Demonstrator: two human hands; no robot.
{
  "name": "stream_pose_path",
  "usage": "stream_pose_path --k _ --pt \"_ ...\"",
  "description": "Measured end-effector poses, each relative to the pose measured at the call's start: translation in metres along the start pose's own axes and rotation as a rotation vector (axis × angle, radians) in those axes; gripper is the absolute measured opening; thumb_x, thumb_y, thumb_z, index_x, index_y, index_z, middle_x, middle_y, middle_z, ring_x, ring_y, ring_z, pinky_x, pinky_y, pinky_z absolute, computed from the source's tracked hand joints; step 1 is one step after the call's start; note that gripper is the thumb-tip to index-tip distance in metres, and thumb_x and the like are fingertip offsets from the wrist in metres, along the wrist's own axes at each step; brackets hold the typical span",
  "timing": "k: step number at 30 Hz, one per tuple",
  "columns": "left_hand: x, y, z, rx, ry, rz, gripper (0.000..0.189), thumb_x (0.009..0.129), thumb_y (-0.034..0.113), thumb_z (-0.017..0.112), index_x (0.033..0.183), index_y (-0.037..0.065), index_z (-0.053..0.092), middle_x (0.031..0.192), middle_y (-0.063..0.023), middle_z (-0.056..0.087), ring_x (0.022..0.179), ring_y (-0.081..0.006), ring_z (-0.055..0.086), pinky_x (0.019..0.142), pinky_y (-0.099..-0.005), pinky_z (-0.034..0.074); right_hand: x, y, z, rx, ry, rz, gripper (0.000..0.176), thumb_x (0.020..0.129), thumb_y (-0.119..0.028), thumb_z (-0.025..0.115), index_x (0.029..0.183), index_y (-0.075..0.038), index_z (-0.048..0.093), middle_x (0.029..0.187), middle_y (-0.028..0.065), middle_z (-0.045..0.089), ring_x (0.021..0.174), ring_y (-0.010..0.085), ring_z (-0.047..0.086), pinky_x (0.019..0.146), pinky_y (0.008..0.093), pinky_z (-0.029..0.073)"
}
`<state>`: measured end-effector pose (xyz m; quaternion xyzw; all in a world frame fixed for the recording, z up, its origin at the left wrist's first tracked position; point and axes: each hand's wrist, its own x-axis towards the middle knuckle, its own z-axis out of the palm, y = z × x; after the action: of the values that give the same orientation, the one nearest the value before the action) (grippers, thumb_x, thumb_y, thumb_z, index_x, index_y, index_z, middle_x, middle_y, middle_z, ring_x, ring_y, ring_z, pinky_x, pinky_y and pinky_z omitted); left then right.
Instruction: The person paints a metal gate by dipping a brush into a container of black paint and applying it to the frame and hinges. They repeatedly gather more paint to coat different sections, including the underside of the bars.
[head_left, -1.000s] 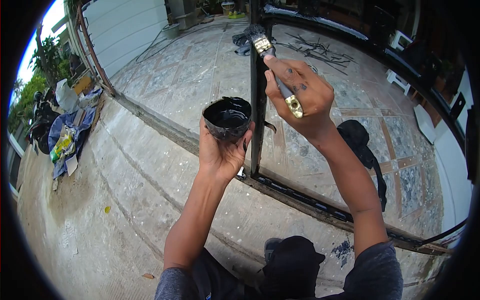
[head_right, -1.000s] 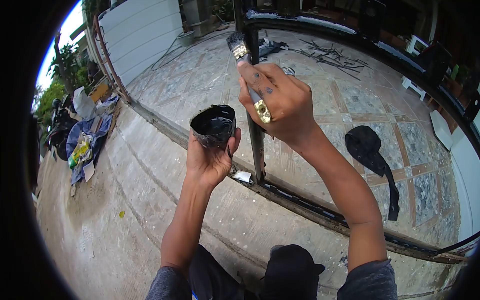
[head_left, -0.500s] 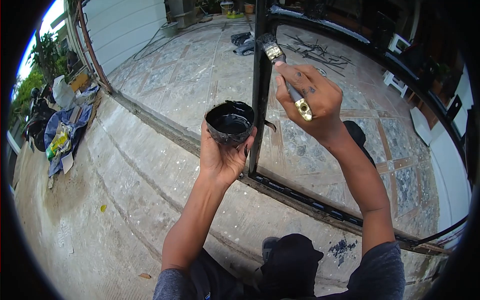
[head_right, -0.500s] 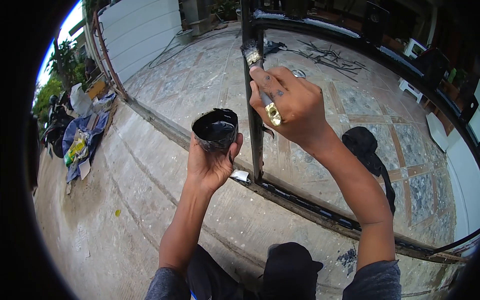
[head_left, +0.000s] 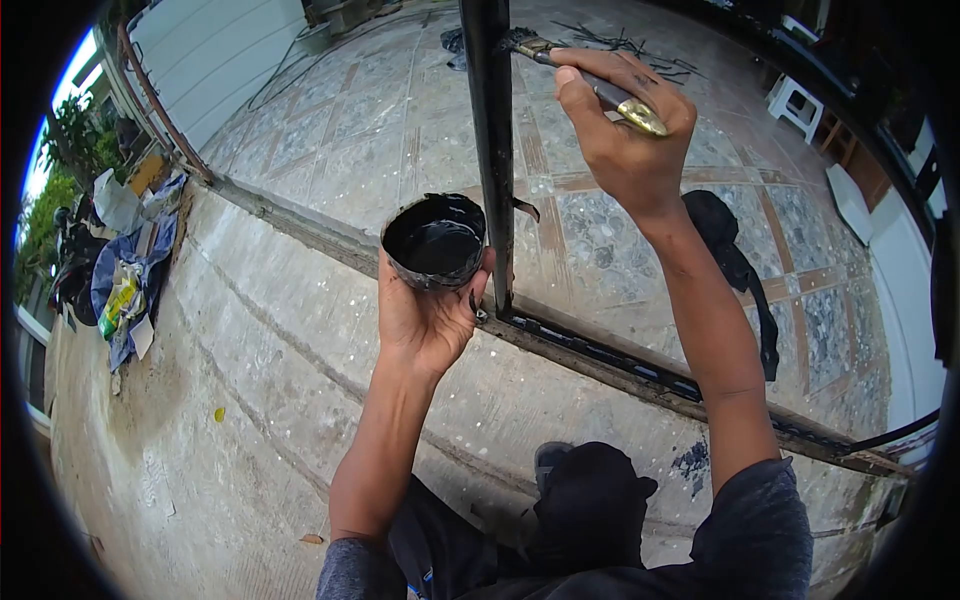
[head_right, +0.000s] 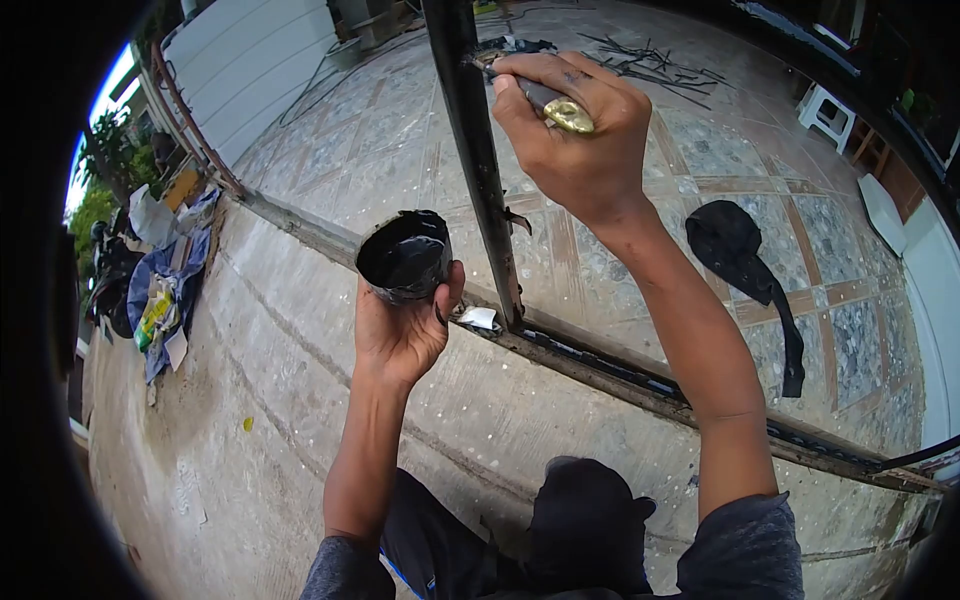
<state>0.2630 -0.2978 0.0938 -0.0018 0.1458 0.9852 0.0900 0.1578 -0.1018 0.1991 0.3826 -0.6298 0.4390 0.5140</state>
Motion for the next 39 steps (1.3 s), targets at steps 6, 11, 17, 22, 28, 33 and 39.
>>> stream_pose_path --k 6,11,17,22,28,33,39 --pt "0.001 -0.011 -0.027 0.003 0.091 -0.013 0.059 0.099 0.057 0.046 0.125 0.006 0.059 0.109 -0.0162 0.069 0.093 -0.0349 0.071 0.068 -0.0392 0.067 -0.118 0.002 0.006 -0.122 -0.154 0.013 0.023 0.081 -0.004 0.074 0.104 -0.004 0.073 0.079 0.0089 0.068 0.06 0.0176 0.066 0.054 0.0287 0.052" --pt "-0.005 -0.015 -0.041 0.025 0.137 0.002 0.061 0.098 0.059 0.048 0.126 0.006 0.059 0.111 -0.0167 0.069 0.094 -0.0341 0.071 0.068 -0.039 0.067 -0.145 -0.014 -0.01 -0.047 -0.374 0.243 0.013 0.081 -0.006 0.074 0.093 -0.002 0.074 0.074 0.0095 0.068 0.056 0.0185 0.065 0.054 0.0292 0.052" --pt "-0.004 -0.028 -0.044 0.016 0.117 -0.01 0.064 0.098 0.061 0.047 0.127 0.006 0.058 0.109 -0.0167 0.069 0.092 -0.0323 0.072 0.067 -0.0392 0.067 -0.06 0.004 0.004 0.11 -0.223 0.289 0.011 0.087 -0.009 0.072 0.09 0.001 0.075 0.072 0.0078 0.07 0.06 0.0098 0.064 0.054 0.0239 0.049" --pt "-0.002 -0.029 -0.06 0.012 0.071 -0.022 0.06 0.098 0.056 0.049 0.127 0.005 0.058 0.113 -0.0188 0.068 0.097 -0.0387 0.07 0.067 -0.0428 0.067 -0.06 0.004 0.004 0.095 -0.36 0.391 0.013 0.09 -0.011 0.071 0.09 0.001 0.075 0.066 0.0027 0.068 0.06 0.0057 0.061 0.054 0.0218 0.047" --pt "0.0 -0.036 -0.062 0.05 0.076 -0.002 0.063 0.099 0.059 0.045 0.128 0.005 0.057 0.11 -0.0196 0.068 0.091 -0.0353 0.072 0.066 -0.0413 0.067 -0.058 -0.018 -0.011 0.286 -0.172 0.271 0.016 0.093 -0.009 0.069 0.101 0.004 0.072 0.082 0.011 0.073 0.069 0.014 0.07 0.059 0.023 0.057" --pt "-0.003 -0.043 -0.06 0.161 0.047 0.02 0.059 0.1 0.059 0.043 0.121 0.006 0.058 0.104 -0.0143 0.07 0.082 -0.0223 0.074 0.063 -0.0359 0.067 -0.07 -0.063 -0.041 0.341 -0.521 0.527 0.01 0.089 -0.003 0.069 0.095 0.003 0.074 0.083 0.0102 0.074 0.067 0.0121 0.068 0.058 0.0226 0.055" --pt "-0.004 -0.051 -0.062 0.137 0.039 0.024 0.06 0.101 0.059 0.04 0.124 0.006 0.058 0.108 -0.0142 0.07 0.084 -0.0232 0.074 0.064 -0.0372 0.067 -0.086 -0.067 -0.032 0.261 -0.656 0.451 0.008 0.081 -0.001 0.074 0.087 0.004 0.073 0.077 0.0113 0.072 0.066 0.0113 0.067 0.057 0.0235 0.051"
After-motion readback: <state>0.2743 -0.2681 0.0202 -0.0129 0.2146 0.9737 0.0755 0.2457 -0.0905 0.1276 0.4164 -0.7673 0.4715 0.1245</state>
